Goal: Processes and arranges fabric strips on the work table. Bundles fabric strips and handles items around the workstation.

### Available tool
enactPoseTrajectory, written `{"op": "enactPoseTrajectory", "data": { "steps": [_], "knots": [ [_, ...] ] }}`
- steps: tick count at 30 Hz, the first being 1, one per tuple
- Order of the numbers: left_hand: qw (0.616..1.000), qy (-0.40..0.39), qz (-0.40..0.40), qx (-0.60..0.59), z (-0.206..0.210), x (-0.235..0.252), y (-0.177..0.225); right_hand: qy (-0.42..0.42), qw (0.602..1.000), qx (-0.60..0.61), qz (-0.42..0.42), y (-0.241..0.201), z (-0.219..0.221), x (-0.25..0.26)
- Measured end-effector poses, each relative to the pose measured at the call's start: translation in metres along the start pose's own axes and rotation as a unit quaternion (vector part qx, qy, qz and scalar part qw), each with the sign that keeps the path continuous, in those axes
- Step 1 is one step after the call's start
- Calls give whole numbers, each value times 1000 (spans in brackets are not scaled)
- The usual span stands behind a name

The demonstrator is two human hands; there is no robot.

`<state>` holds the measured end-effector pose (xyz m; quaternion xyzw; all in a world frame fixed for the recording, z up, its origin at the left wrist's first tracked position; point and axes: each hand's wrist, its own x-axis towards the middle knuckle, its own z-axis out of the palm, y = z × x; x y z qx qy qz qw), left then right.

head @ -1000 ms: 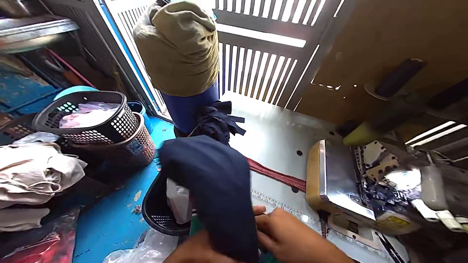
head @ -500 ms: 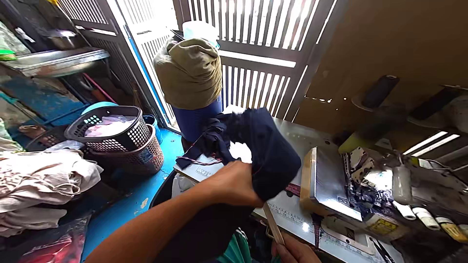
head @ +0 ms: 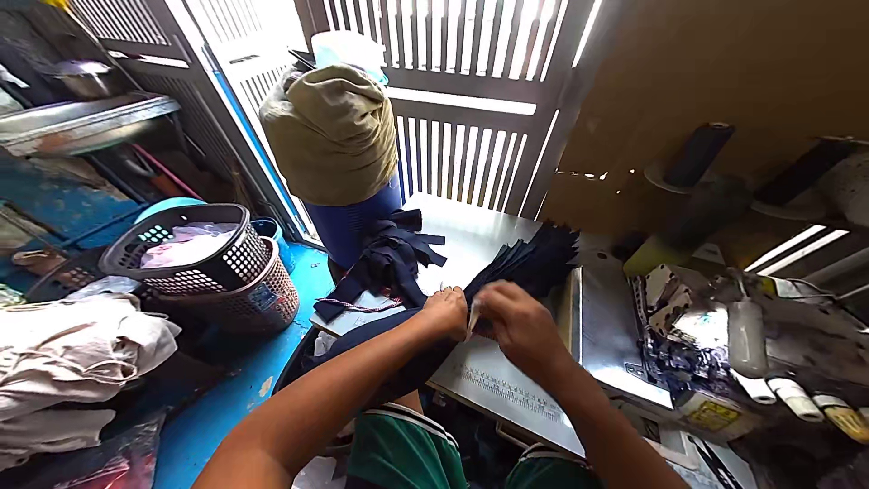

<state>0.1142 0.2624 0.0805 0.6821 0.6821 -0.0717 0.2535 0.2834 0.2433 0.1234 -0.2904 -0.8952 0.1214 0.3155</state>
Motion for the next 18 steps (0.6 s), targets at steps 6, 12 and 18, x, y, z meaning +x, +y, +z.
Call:
{"op": "enactPoseTrajectory", "data": {
  "steps": [6,12,18],
  "knots": [
    [967,-175,155,-101,-57,3,-38,-142,978,102,117,61,48,69],
    [978,-122,43,165,-57,4,-36,-181,969,98,137,69,50,57],
    [931,47,48,-358,-35,-33,-33,-88,988,126,6,33,30,42]
  ]
}}
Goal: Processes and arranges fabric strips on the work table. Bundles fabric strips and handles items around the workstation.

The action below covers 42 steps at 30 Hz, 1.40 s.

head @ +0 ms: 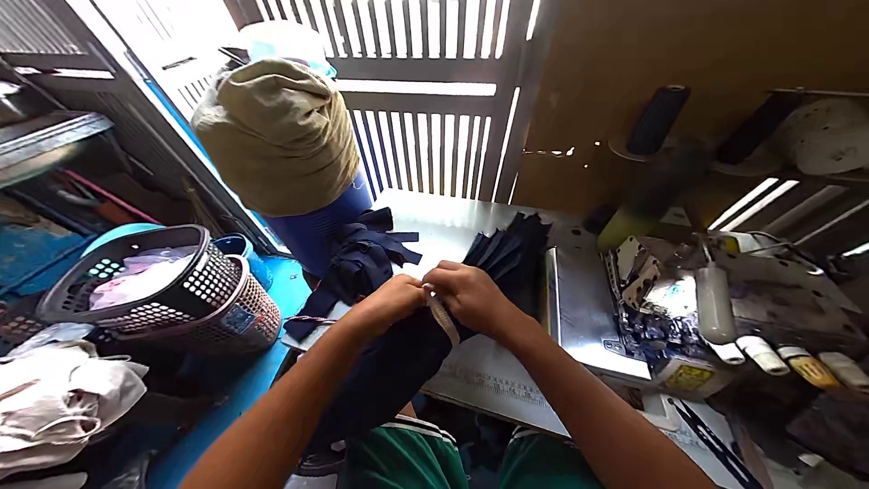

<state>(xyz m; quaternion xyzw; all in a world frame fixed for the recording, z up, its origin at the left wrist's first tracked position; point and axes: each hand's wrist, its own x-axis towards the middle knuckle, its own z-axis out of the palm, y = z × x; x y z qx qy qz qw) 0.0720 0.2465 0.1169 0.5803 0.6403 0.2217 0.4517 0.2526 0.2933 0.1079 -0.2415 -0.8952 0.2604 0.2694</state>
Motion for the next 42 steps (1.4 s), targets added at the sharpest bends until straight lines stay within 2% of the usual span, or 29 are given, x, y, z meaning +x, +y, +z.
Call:
{"op": "enactPoseTrajectory", "data": {
  "steps": [2,3,5,9,12,14,16,18,19,21,24,26,27,29,30,31,32,34,36,39,42],
  "knots": [
    [965,17,-12,-263,13,-17,-3,20,1000,2,-24,-6,6,5],
    [945,25,-10,-326,18,-22,-7,24,1000,9,-17,-5,10,9],
    [933,40,3,-359,30,-23,-16,7,999,25,27,4,18,18],
    [967,51,17,-248,49,-15,-25,-97,992,35,78,29,22,19],
    [978,75,-9,-192,51,-6,-28,-109,989,66,74,38,18,16],
    [992,114,11,-56,47,-4,-30,-114,986,64,102,38,16,11],
    [964,205,59,157,55,-3,-27,-97,983,50,145,35,18,8],
    [906,297,102,283,73,-1,-22,-78,976,37,201,27,20,7],
    [880,334,116,316,81,-1,-23,-70,971,33,226,23,22,8],
    [854,369,143,337,90,-1,-22,-68,960,31,268,15,20,12],
    [841,361,181,361,95,-8,-22,-85,947,44,308,9,11,10],
    [843,342,191,368,89,-9,-21,-97,948,46,299,12,9,9],
    [865,317,172,349,83,-11,-19,-101,956,47,272,18,11,9],
    [937,229,82,252,64,-15,-14,-92,977,63,179,34,15,4],
    [970,180,35,159,53,-15,-17,-74,984,84,138,38,15,-1],
    [992,123,-7,11,45,-13,-22,-53,987,109,104,39,15,-7],
    [986,61,-48,-145,39,-13,-26,-34,989,128,71,36,14,-13],
    [941,-17,-79,-329,28,-13,-38,-9,987,159,20,26,13,-24],
    [929,-30,-52,-365,26,-15,-47,-10,991,135,18,20,16,-32],
    [950,30,-36,-309,39,-21,-36,5,994,97,57,16,16,-34],
    [952,66,-35,-296,43,-23,-31,-24,993,84,83,9,6,-29]
  ]
}}
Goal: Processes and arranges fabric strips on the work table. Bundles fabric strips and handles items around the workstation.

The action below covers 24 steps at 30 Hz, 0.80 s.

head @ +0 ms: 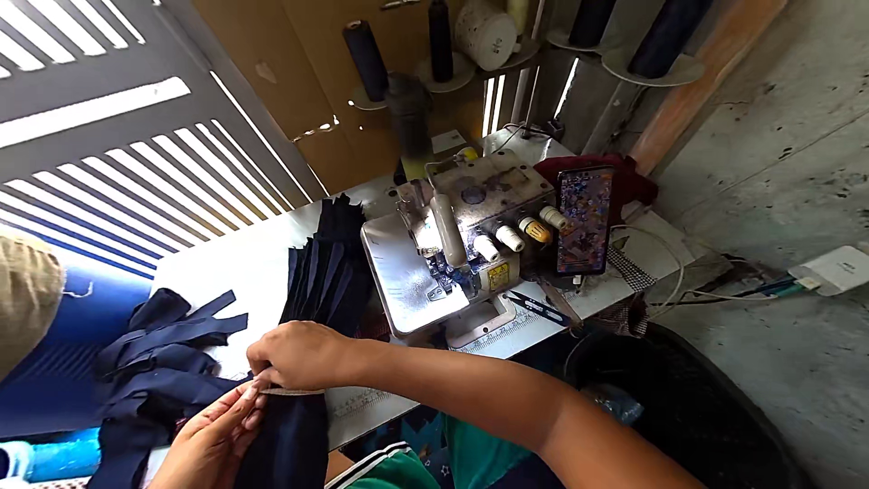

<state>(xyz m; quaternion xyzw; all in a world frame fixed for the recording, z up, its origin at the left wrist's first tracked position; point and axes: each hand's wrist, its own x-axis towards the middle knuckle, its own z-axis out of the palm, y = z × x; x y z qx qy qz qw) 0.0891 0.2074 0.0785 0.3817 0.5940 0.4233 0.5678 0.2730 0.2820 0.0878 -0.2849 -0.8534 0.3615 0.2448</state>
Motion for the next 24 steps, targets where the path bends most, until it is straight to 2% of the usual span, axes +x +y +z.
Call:
{"op": "enactPoseTrajectory", "data": {
  "steps": [3,5,9,16,18,21,22,24],
  "knots": [
    [1000,3,3,-7,2,-3,1,-9,1000,26,-3,-4,2,2],
    [1000,-5,7,2,5,-4,0,-43,999,23,11,-5,1,3],
    [997,0,41,68,1,-5,-3,-53,998,25,-2,-5,-8,5],
    [984,33,99,143,15,-10,0,-80,982,-128,112,-52,-14,-12],
    [975,47,115,182,15,-12,-2,-85,975,-166,121,-55,-12,-13],
    [946,101,131,280,16,-23,6,-59,974,-199,93,-47,-7,-8],
    [922,124,148,335,18,-28,8,-45,976,-199,79,-46,-4,-8],
    [844,176,214,460,27,-37,6,7,979,-197,44,-42,6,-9]
  ]
}}
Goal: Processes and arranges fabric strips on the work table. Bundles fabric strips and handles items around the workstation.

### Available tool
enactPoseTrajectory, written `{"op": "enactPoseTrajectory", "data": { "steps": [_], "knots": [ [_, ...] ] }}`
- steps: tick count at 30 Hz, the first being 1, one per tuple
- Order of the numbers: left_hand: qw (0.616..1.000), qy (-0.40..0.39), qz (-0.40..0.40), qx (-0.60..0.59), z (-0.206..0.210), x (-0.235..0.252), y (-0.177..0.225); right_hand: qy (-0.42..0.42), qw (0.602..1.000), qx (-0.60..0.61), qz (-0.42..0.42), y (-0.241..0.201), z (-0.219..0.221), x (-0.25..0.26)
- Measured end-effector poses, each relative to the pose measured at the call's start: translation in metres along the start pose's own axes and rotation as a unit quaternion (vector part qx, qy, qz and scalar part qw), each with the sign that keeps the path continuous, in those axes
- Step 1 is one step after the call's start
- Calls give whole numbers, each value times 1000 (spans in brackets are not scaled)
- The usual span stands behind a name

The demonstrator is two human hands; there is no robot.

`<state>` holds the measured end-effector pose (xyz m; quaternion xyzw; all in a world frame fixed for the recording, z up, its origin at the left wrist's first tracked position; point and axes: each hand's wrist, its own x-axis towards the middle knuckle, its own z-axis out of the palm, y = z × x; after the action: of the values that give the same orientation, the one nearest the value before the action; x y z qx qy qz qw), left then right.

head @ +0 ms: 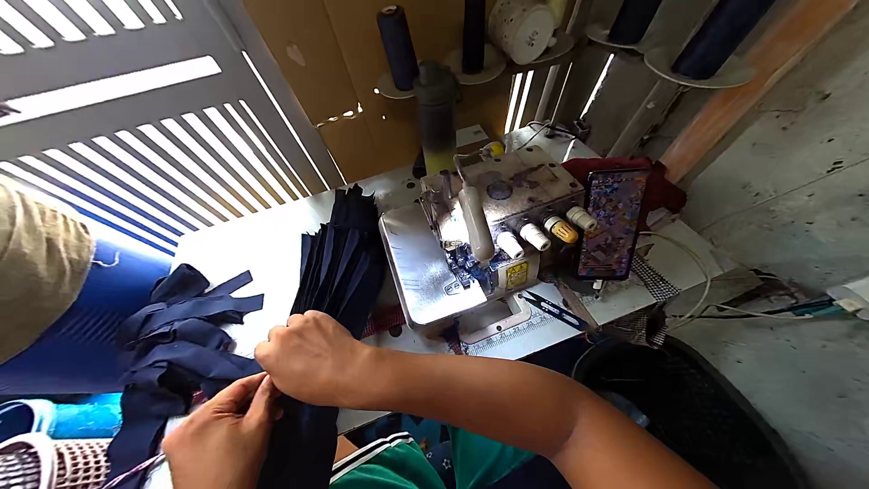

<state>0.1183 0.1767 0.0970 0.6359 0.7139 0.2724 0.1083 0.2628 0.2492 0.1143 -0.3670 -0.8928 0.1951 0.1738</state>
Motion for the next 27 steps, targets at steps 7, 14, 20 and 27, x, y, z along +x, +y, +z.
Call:
{"op": "enactPoseTrajectory", "data": {
  "steps": [7,14,20,27],
  "knots": [
    [978,74,128,147,42,-41,5,19,998,20,60,36,9,16],
    [950,-107,-132,-261,1,12,-34,1,997,76,31,7,-20,-27],
    [835,-166,-175,-494,12,25,-22,91,982,99,-130,12,8,-15],
    [904,-169,-140,-365,8,32,-27,-36,982,182,-23,39,17,18]
  ]
}}
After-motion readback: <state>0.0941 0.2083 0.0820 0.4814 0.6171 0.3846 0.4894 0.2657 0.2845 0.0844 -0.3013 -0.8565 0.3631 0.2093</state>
